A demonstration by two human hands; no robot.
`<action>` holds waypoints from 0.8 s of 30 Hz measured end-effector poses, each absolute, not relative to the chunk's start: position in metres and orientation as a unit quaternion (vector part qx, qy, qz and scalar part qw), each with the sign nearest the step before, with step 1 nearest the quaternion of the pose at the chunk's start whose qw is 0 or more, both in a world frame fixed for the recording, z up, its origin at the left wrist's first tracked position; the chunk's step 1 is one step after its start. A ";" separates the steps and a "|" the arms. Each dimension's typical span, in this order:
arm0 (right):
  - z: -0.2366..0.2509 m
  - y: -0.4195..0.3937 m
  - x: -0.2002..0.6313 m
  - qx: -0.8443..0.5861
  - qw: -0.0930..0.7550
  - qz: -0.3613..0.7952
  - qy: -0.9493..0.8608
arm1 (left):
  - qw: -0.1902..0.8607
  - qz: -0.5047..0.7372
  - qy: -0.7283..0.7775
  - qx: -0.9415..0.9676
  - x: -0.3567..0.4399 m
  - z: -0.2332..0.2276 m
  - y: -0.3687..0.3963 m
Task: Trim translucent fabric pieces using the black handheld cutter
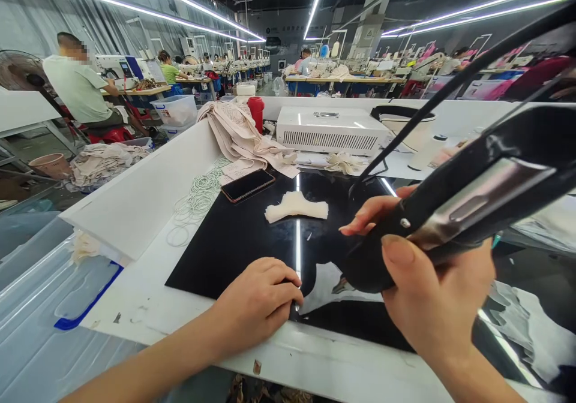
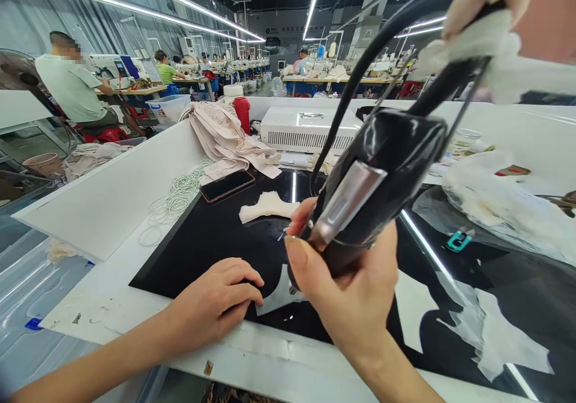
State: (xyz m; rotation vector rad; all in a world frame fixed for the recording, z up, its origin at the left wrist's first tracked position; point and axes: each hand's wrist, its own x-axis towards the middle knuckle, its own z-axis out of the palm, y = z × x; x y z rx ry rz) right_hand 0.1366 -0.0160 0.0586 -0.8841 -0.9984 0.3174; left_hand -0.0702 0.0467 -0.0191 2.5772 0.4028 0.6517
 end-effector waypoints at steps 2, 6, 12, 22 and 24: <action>0.062 -0.016 0.144 -0.412 0.780 0.139 -0.450 | 0.225 0.225 0.123 0.940 -0.068 -0.014 0.052; 0.058 -0.014 0.149 -0.397 0.803 0.152 -0.418 | 0.237 0.200 0.087 0.947 -0.057 -0.001 0.070; 0.049 -0.009 0.148 -0.384 0.806 0.156 -0.423 | 0.306 0.102 0.069 0.944 -0.036 0.004 0.090; 0.041 -0.001 0.143 -0.351 0.816 0.178 -0.424 | 0.357 0.059 0.072 0.929 -0.035 0.001 0.095; 0.040 0.001 0.141 -0.350 0.818 0.181 -0.418 | 0.358 0.061 0.071 0.929 -0.034 0.003 0.095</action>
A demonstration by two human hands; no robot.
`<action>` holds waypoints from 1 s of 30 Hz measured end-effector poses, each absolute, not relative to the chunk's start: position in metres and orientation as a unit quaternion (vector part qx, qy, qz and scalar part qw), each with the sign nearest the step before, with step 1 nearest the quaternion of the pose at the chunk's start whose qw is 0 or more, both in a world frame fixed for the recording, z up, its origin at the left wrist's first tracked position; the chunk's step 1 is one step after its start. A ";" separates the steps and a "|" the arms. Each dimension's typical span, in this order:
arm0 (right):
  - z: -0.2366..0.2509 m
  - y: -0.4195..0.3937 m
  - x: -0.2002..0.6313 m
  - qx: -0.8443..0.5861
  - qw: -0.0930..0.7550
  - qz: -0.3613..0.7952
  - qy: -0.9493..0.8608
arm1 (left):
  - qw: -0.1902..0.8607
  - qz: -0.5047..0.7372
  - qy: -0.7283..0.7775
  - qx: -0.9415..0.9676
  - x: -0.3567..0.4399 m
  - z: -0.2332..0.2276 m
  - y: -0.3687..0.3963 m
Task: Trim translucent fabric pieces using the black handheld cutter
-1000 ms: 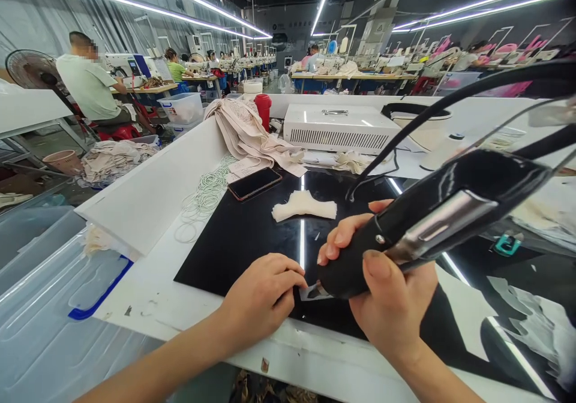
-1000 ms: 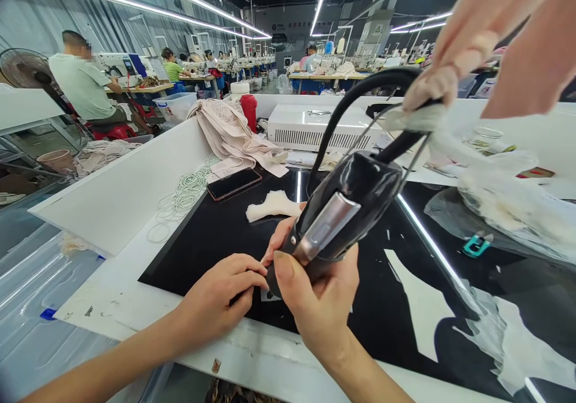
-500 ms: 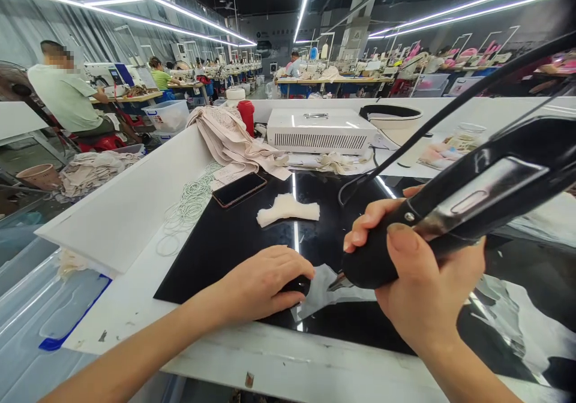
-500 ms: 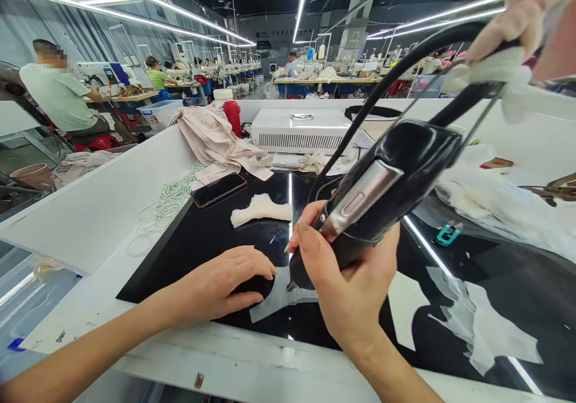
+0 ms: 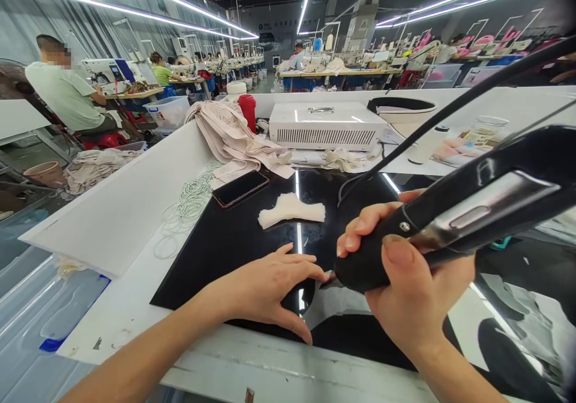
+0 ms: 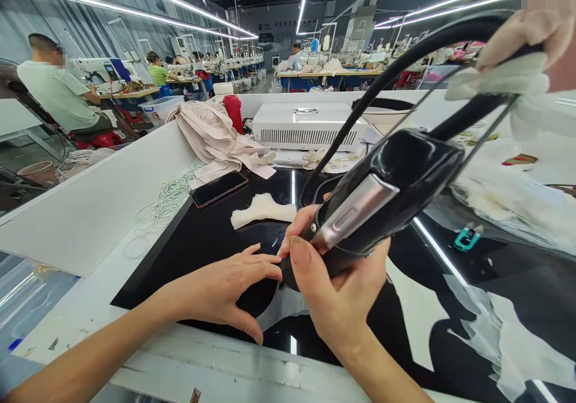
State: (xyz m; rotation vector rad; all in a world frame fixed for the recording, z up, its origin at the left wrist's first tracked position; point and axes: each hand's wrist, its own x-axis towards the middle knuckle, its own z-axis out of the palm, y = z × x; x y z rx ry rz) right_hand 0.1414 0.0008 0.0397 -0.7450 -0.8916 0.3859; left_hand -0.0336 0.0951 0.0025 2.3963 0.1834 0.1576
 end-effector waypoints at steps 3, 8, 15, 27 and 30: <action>0.038 0.002 0.140 -0.353 0.817 0.188 -0.415 | 0.363 0.062 0.071 0.927 -0.032 0.002 0.095; 0.035 0.003 0.140 -0.349 0.819 0.189 -0.414 | 0.357 0.070 0.063 0.929 -0.031 0.000 0.095; 0.035 0.001 0.139 -0.353 0.813 0.193 -0.421 | 0.350 0.071 0.059 0.932 -0.030 0.001 0.095; 0.035 -0.009 0.134 -0.344 0.802 0.211 -0.439 | 0.351 0.061 0.065 0.932 -0.032 -0.003 0.096; 0.037 -0.011 0.131 -0.335 0.807 0.222 -0.434 | 0.352 0.072 0.058 0.931 -0.031 -0.002 0.096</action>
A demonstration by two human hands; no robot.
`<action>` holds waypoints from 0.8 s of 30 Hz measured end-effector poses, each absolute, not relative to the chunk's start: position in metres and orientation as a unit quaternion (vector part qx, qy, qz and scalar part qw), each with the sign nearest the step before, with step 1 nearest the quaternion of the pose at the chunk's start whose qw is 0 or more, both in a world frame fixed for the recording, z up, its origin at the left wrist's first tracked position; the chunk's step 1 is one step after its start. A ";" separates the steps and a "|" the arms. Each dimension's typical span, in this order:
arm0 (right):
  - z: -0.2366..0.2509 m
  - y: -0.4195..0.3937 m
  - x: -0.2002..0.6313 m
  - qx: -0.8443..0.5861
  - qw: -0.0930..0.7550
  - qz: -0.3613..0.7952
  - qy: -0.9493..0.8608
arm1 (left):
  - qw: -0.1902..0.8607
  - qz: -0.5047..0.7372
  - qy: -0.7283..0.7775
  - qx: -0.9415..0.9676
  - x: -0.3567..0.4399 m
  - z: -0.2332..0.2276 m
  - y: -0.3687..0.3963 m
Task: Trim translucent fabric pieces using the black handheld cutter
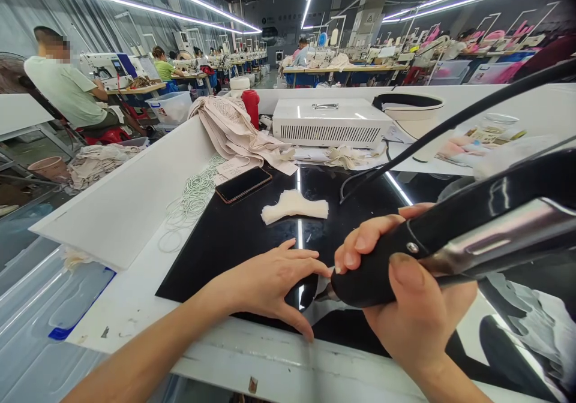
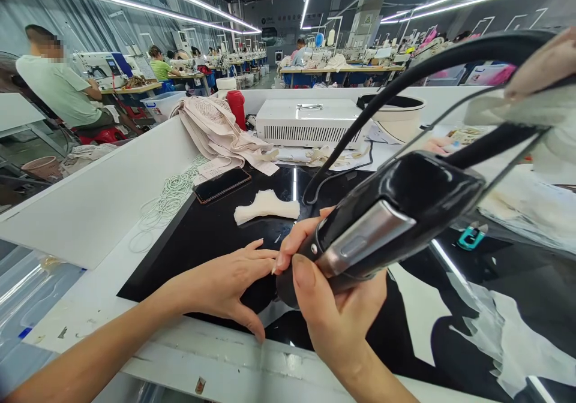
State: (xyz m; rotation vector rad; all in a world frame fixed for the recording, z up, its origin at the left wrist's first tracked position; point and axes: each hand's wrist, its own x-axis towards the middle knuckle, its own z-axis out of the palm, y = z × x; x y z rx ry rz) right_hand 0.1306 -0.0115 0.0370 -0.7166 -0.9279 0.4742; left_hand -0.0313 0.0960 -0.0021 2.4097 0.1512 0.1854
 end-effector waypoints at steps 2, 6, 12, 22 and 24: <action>0.039 -0.014 0.127 -0.327 0.808 0.228 -0.434 | 0.353 0.073 0.053 0.931 -0.031 -0.001 0.096; 0.039 -0.017 0.120 -0.317 0.797 0.238 -0.456 | 0.356 0.054 0.054 0.931 -0.031 0.002 0.095; 0.034 -0.015 0.118 -0.318 0.796 0.233 -0.459 | 0.354 0.055 0.056 0.932 -0.030 0.000 0.096; 0.051 -0.016 0.150 -0.349 0.828 0.189 -0.397 | 0.316 0.085 0.045 0.944 -0.041 -0.004 0.103; 0.053 -0.016 0.156 -0.361 0.829 0.180 -0.386 | 0.285 0.088 0.050 0.953 -0.044 -0.002 0.108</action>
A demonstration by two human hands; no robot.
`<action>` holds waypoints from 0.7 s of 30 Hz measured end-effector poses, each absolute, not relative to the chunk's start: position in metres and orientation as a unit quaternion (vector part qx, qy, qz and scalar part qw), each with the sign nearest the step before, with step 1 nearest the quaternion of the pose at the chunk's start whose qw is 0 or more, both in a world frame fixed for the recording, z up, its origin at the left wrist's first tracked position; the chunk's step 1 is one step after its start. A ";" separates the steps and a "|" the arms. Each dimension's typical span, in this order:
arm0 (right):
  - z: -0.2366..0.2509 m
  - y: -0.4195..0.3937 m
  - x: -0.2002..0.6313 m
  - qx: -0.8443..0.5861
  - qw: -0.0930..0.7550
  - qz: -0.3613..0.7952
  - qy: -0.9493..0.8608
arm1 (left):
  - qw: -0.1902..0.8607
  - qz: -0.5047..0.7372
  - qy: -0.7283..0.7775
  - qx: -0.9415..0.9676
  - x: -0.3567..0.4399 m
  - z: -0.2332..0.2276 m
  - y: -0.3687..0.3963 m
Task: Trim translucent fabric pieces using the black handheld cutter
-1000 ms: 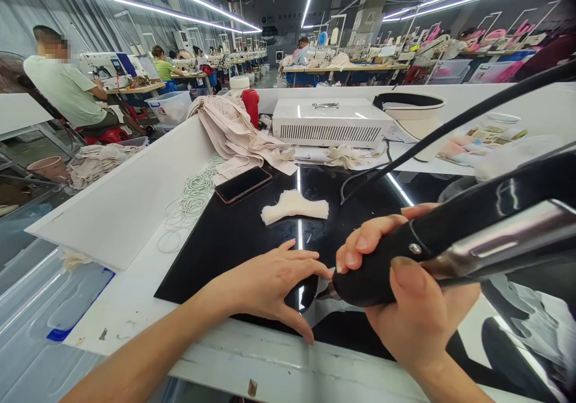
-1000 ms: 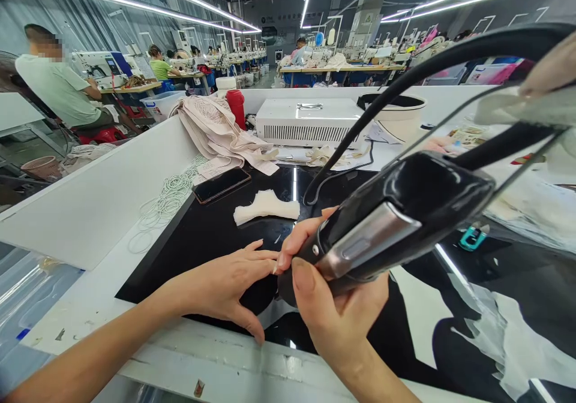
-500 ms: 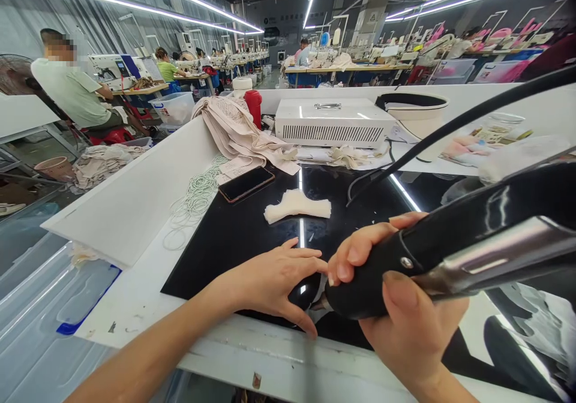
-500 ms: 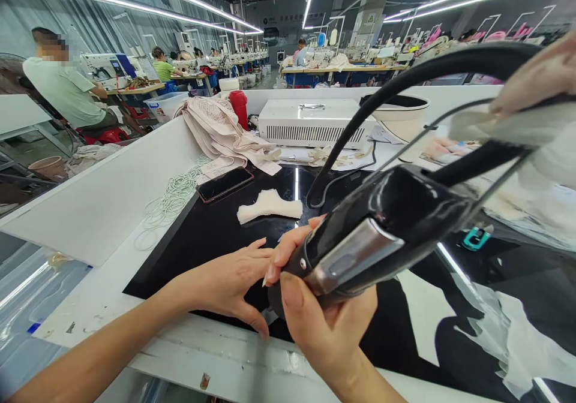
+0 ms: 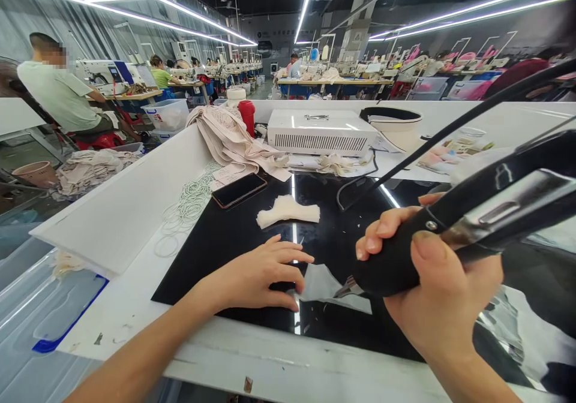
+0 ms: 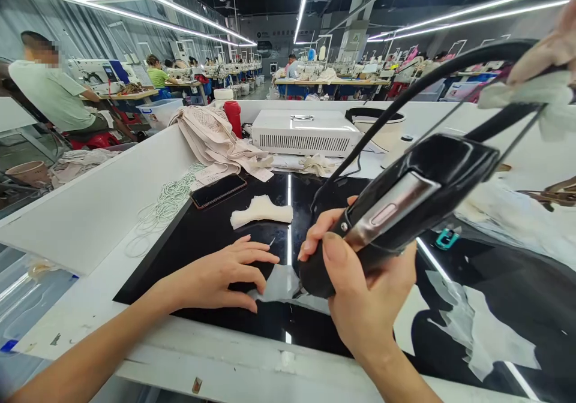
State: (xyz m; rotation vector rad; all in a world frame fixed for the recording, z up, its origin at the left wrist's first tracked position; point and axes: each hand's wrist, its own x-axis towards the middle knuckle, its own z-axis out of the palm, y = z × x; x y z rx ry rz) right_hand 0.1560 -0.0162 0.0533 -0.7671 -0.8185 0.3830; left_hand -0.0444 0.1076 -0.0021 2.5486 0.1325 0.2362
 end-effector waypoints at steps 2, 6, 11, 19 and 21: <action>0.054 -0.017 0.160 -0.368 0.831 0.173 -0.380 | 0.243 0.098 0.065 0.963 -0.048 -0.001 0.114; 0.051 -0.018 0.163 -0.372 0.830 0.149 -0.387 | 0.122 0.161 0.139 0.969 -0.052 -0.007 0.125; 0.046 -0.014 0.163 -0.371 0.826 0.143 -0.399 | 0.112 0.262 0.187 0.940 -0.045 -0.013 0.117; 0.043 0.002 0.165 -0.370 0.827 0.129 -0.404 | 0.232 0.182 0.174 0.940 -0.013 -0.004 0.082; 0.042 0.007 0.164 -0.363 0.825 0.126 -0.415 | 0.245 0.158 0.181 0.939 -0.009 -0.005 0.080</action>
